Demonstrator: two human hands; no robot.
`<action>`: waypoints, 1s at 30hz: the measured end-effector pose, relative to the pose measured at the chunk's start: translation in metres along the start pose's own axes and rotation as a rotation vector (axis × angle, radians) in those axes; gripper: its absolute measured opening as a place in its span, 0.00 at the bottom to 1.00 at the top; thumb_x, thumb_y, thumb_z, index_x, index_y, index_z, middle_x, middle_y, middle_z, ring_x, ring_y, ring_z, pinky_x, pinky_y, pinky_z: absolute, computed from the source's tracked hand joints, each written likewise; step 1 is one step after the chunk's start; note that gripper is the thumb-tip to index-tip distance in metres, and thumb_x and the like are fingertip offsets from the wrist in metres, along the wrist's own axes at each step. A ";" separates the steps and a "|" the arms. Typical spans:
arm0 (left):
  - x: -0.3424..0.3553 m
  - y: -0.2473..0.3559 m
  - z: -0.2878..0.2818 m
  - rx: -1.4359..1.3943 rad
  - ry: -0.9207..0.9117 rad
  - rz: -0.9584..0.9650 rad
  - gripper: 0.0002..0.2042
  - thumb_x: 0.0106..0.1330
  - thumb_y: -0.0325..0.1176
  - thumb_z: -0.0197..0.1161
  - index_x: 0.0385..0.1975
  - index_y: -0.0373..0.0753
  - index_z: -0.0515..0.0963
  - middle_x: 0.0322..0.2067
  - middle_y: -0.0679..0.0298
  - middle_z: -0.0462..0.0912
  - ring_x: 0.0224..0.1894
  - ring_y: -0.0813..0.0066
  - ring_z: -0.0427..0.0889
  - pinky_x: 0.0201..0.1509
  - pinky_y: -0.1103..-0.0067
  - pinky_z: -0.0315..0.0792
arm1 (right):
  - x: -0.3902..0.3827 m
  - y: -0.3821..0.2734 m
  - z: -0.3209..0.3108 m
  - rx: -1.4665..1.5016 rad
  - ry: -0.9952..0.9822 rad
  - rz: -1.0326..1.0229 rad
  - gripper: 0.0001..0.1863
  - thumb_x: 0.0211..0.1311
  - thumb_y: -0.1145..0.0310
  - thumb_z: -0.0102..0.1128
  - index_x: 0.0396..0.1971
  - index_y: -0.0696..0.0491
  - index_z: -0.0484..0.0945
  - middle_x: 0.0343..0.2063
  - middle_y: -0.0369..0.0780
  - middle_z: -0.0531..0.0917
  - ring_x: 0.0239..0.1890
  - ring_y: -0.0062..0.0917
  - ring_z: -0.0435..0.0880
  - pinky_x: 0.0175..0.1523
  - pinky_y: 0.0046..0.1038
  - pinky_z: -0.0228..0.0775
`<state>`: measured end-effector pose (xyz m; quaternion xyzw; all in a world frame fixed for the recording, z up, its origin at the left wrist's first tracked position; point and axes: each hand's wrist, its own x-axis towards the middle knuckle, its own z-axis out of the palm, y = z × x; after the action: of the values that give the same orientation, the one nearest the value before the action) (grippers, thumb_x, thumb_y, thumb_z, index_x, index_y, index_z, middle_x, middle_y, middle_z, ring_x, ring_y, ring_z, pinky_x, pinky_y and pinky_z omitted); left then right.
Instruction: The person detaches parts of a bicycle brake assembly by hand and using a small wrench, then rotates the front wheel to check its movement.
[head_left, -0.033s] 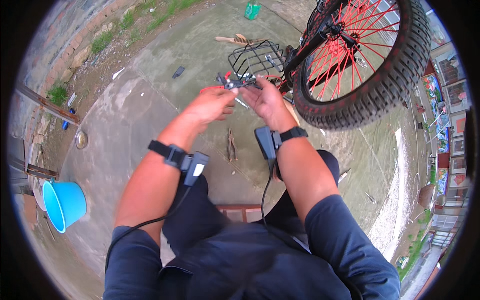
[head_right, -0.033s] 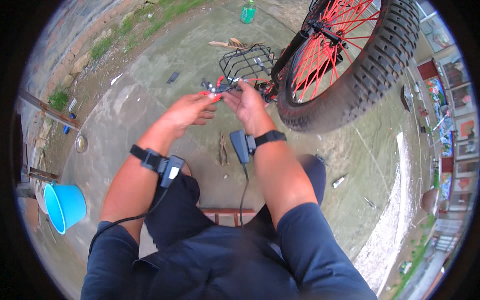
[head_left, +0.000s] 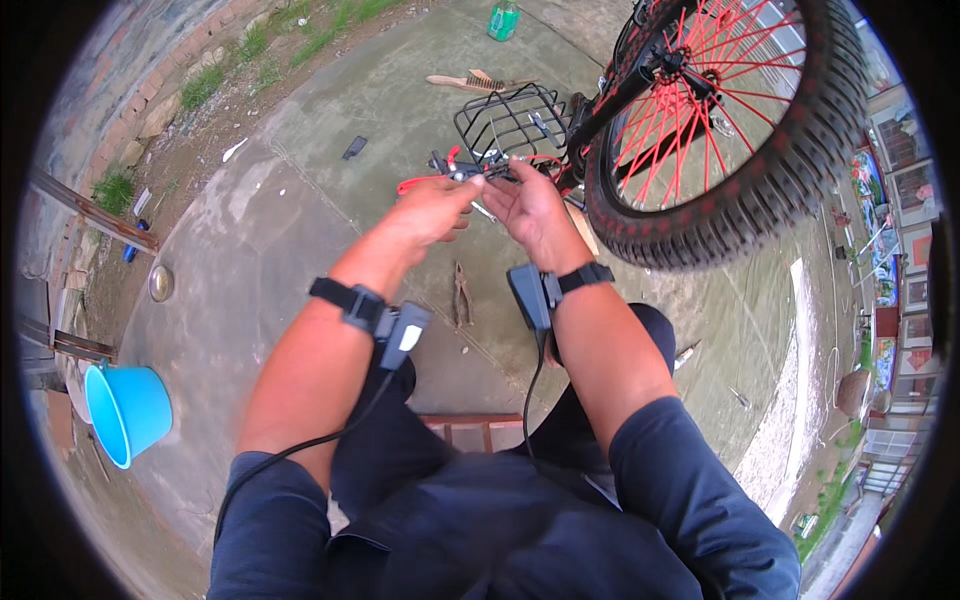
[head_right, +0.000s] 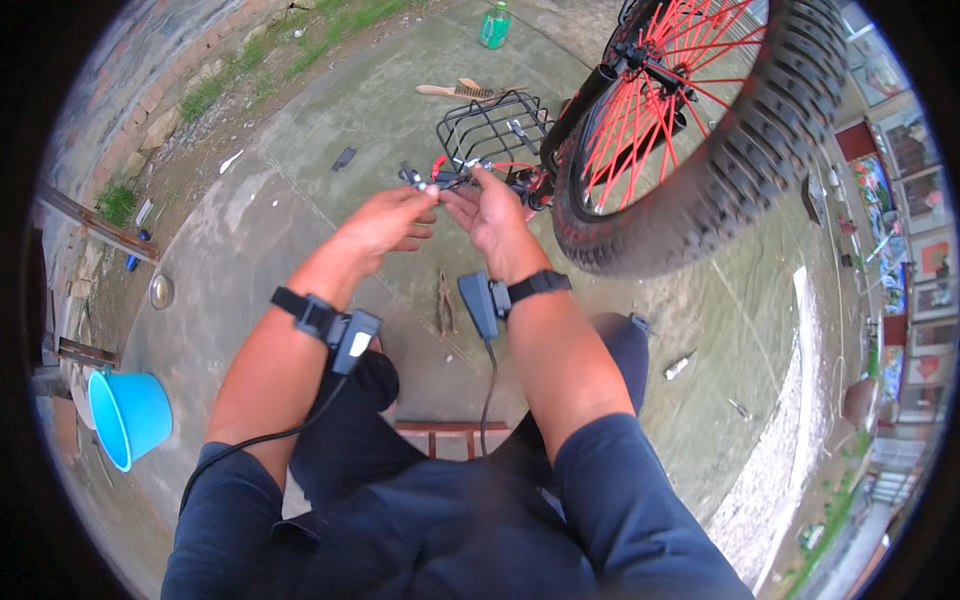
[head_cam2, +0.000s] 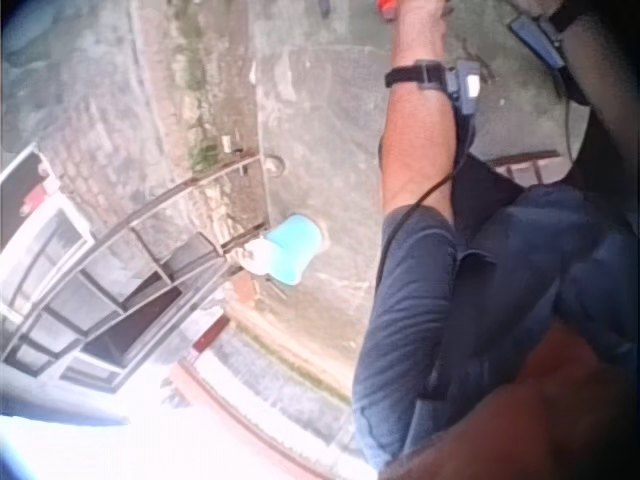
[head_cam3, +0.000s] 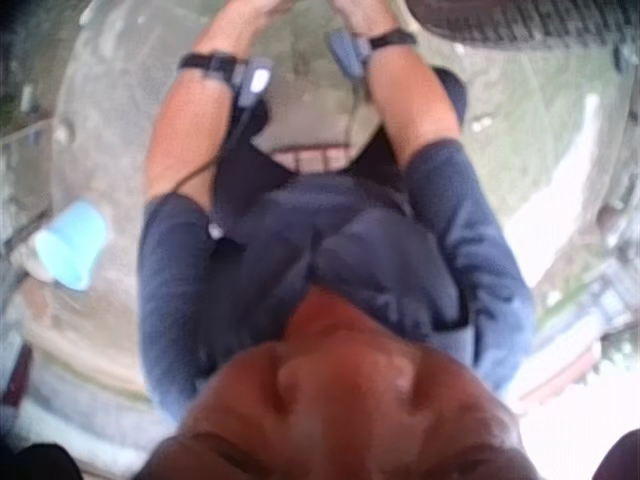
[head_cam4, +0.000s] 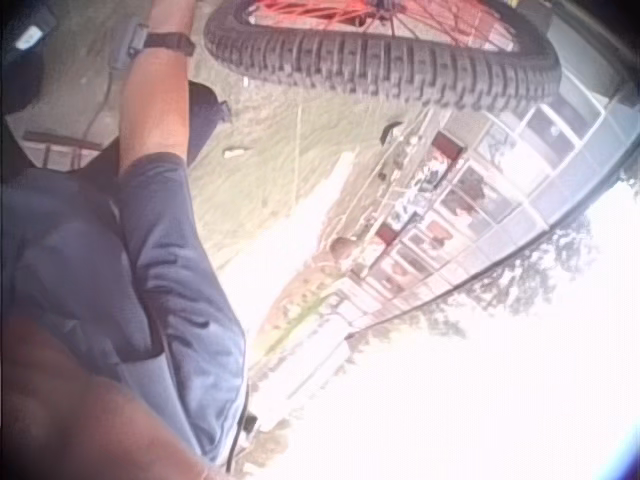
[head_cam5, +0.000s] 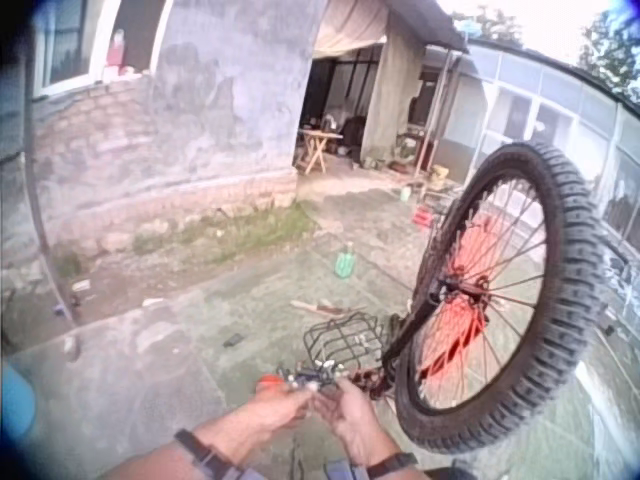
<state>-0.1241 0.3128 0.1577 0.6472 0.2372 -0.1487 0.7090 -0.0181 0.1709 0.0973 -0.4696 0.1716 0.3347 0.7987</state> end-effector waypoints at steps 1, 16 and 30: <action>0.015 0.005 0.011 -0.042 0.055 -0.037 0.31 0.67 0.56 0.57 0.57 0.34 0.71 0.52 0.50 0.78 0.53 0.60 0.78 0.56 0.64 0.71 | 0.003 0.002 -0.001 -0.020 -0.023 -0.003 0.19 0.68 0.58 0.53 0.51 0.54 0.68 0.48 0.49 0.77 0.44 0.36 0.84 0.45 0.35 0.77; 0.187 0.000 0.040 -0.747 0.408 0.138 0.08 0.67 0.29 0.58 0.30 0.30 0.74 0.26 0.61 0.79 0.21 0.75 0.75 0.21 0.75 0.69 | 0.052 0.005 0.021 -0.104 0.157 -0.361 0.27 0.67 0.68 0.57 0.61 0.56 0.58 0.42 0.40 0.80 0.40 0.24 0.82 0.40 0.24 0.74; 0.254 0.042 0.050 -0.679 0.261 0.257 0.08 0.70 0.30 0.55 0.38 0.30 0.73 0.38 0.58 0.83 0.36 0.72 0.82 0.40 0.76 0.80 | -0.025 -0.127 -0.189 -0.916 -0.030 0.202 0.13 0.63 0.72 0.57 0.45 0.60 0.79 0.34 0.38 0.83 0.37 0.26 0.83 0.44 0.24 0.75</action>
<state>0.1189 0.2931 0.0619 0.4136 0.2781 0.1119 0.8597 0.0594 -0.0445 0.0982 -0.7499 0.0395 0.4586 0.4751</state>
